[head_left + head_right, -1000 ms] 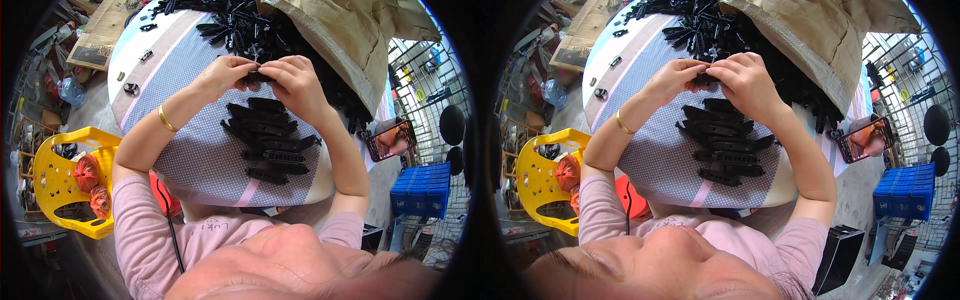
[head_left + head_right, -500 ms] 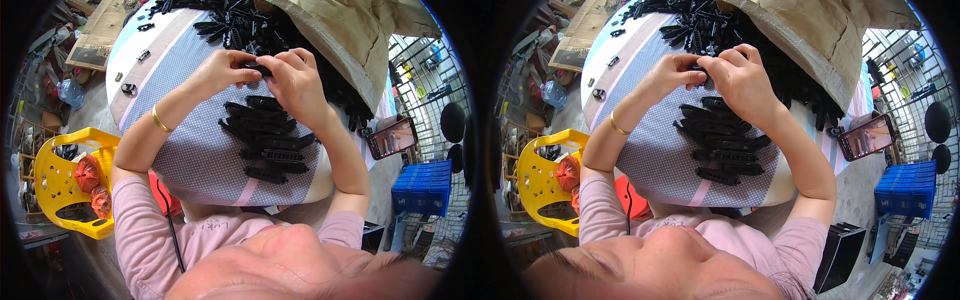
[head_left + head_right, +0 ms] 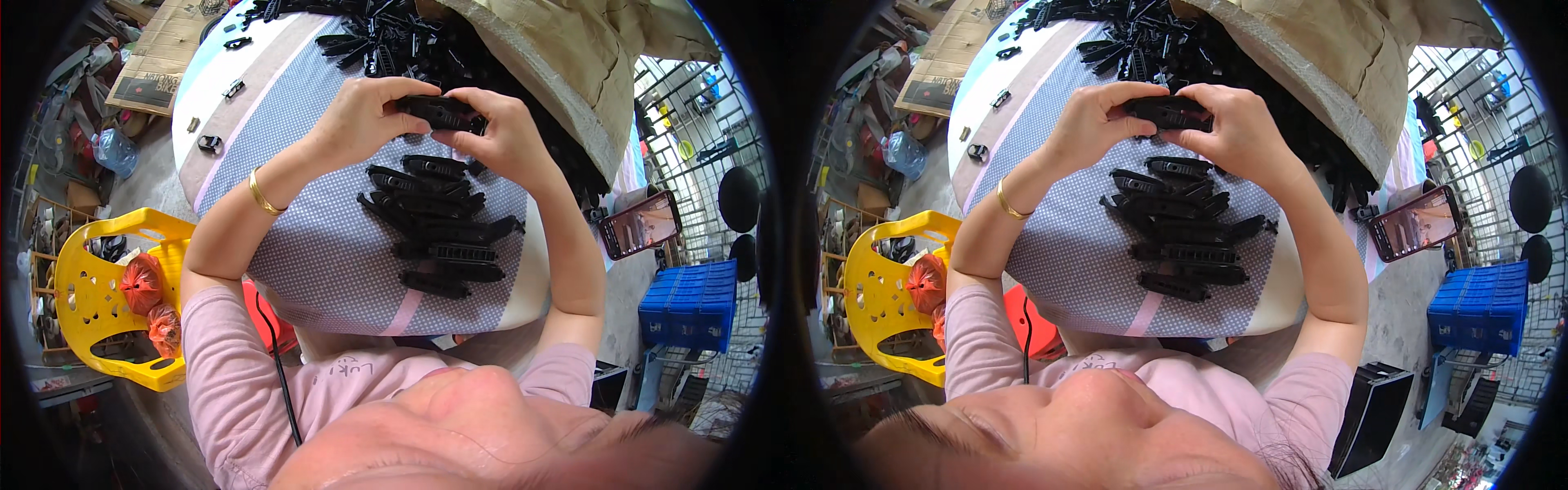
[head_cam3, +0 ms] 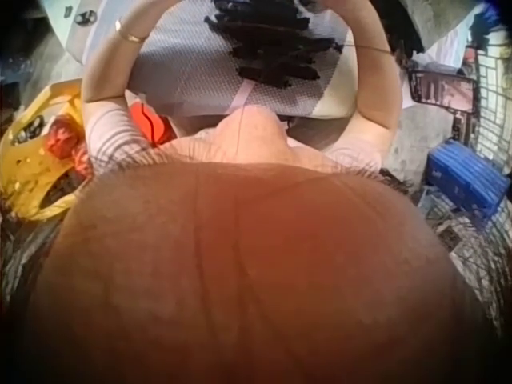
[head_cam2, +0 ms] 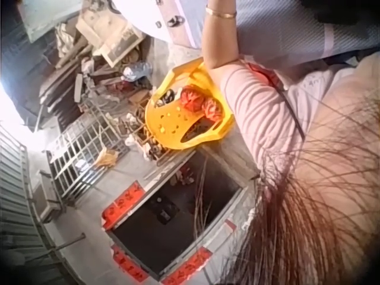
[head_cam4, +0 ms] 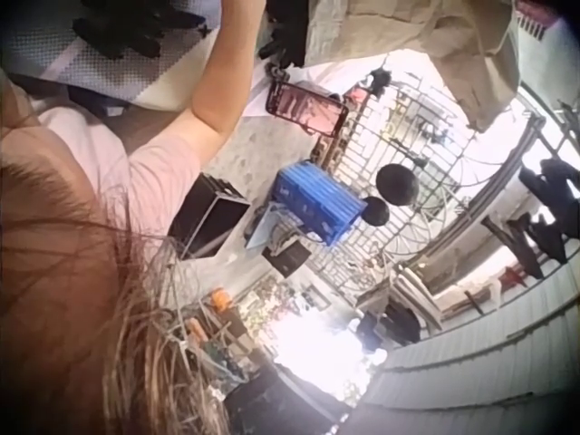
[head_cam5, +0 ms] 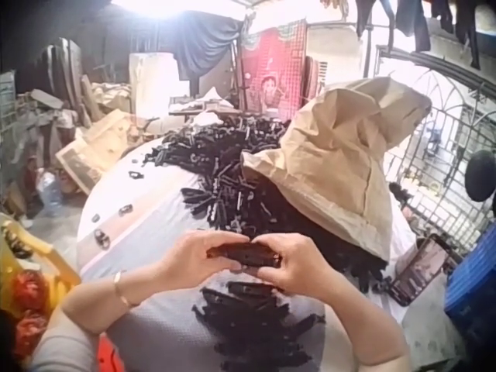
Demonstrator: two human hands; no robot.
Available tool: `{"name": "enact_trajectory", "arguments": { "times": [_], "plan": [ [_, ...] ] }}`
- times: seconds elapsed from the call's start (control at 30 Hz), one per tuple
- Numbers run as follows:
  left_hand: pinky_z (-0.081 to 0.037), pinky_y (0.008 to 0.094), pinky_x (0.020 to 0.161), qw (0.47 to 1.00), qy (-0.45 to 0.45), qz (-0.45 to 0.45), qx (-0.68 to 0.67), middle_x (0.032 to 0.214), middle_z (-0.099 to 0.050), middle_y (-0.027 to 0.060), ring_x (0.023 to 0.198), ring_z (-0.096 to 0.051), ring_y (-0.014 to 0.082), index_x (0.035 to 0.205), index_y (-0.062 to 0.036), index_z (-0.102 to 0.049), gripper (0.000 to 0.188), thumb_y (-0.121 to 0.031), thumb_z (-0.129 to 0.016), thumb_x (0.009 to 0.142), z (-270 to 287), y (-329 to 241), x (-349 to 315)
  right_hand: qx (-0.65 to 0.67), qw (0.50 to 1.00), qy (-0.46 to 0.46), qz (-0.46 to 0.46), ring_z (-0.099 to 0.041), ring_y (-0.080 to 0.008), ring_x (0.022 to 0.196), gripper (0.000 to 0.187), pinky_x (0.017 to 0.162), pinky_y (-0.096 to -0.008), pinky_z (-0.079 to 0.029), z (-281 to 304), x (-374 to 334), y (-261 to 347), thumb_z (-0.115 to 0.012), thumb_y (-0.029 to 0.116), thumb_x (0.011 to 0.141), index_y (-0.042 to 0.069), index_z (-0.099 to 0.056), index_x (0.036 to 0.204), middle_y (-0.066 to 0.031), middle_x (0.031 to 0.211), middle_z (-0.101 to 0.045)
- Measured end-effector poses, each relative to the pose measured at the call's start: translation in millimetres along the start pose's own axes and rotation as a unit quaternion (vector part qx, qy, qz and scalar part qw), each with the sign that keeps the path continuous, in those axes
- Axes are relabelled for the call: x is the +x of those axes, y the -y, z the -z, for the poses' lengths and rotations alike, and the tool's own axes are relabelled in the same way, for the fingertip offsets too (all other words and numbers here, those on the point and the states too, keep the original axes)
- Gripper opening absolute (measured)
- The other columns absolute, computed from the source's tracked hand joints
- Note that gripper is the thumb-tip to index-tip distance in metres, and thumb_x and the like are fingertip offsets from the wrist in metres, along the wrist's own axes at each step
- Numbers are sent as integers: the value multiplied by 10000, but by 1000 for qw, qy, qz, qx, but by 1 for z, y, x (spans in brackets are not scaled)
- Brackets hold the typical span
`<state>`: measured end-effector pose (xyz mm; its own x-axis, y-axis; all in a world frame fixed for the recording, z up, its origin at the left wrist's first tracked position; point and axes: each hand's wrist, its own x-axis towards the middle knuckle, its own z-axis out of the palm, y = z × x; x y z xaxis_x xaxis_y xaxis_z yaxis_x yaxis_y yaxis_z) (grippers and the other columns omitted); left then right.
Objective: Assembling or inspecting black plastic hair claw clips at a production station.
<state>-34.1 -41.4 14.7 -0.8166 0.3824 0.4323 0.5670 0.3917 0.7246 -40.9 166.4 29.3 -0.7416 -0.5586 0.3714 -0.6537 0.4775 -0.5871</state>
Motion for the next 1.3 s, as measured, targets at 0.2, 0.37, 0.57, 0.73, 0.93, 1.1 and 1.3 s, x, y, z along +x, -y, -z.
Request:
{"name": "enact_trajectory", "arguments": {
  "times": [0.2,0.37,0.57,0.73,0.93,1.1,1.3],
  "plan": [
    [-520,238,631,998,-19,-54,7,825,-684,86,712,-649,126,1034,-42,-657,302,-80,-709,739,-2,-6,-2,54,996,35,-59,-626,-117,753,369,653,-233,-518,7,-5,3,-665,37,756,-25,-587,1111,-89,901,-649],
    [-486,310,802,981,179,-77,15,966,-654,94,879,-615,195,1053,-71,-649,327,-201,-707,758,-10,8,-5,108,981,128,-101,-579,-94,828,255,738,-230,-471,46,-16,-19,-611,-4,798,8,-634,1052,-59,1039,-610],
    [-487,317,845,953,274,43,-121,987,-630,86,910,-610,174,1050,-48,-650,209,-128,-578,871,-18,6,10,-195,974,116,-29,-528,-249,879,378,759,-324,-456,19,-43,-40,-686,-37,640,102,-671,991,-79,859,-545],
    [-484,318,837,919,158,-194,306,1077,-528,92,1001,-517,223,1077,-98,-635,312,-18,-578,781,-38,19,32,-224,971,84,-7,-519,-243,923,359,796,-318,-456,18,-40,-44,-694,-7,635,73,-656,984,-75,900,-554],
    [-462,333,875,869,174,-296,357,1117,-507,92,1061,-484,248,991,-89,-632,292,-16,-623,708,-55,31,49,-96,995,-32,9,-591,-262,876,341,796,-316,-477,24,-50,-54,-689,58,704,-8,-604,1028,-122,946,-618],
    [-519,293,770,998,41,-43,23,964,-613,105,886,-623,208,1052,6,-573,273,16,-616,783,-52,9,43,-38,987,-152,26,-619,-259,862,333,768,-300,-484,17,-47,-51,-699,125,744,3,-612,1041,-137,936,-633],
    [-514,250,809,968,32,120,-217,947,-633,111,912,-625,147,1149,53,-525,323,29,-572,830,-62,10,30,-157,969,-166,97,-600,-265,843,346,729,-326,-492,8,-47,-35,-712,141,710,23,-631,1025,-110,957,-623]
  ]
}}
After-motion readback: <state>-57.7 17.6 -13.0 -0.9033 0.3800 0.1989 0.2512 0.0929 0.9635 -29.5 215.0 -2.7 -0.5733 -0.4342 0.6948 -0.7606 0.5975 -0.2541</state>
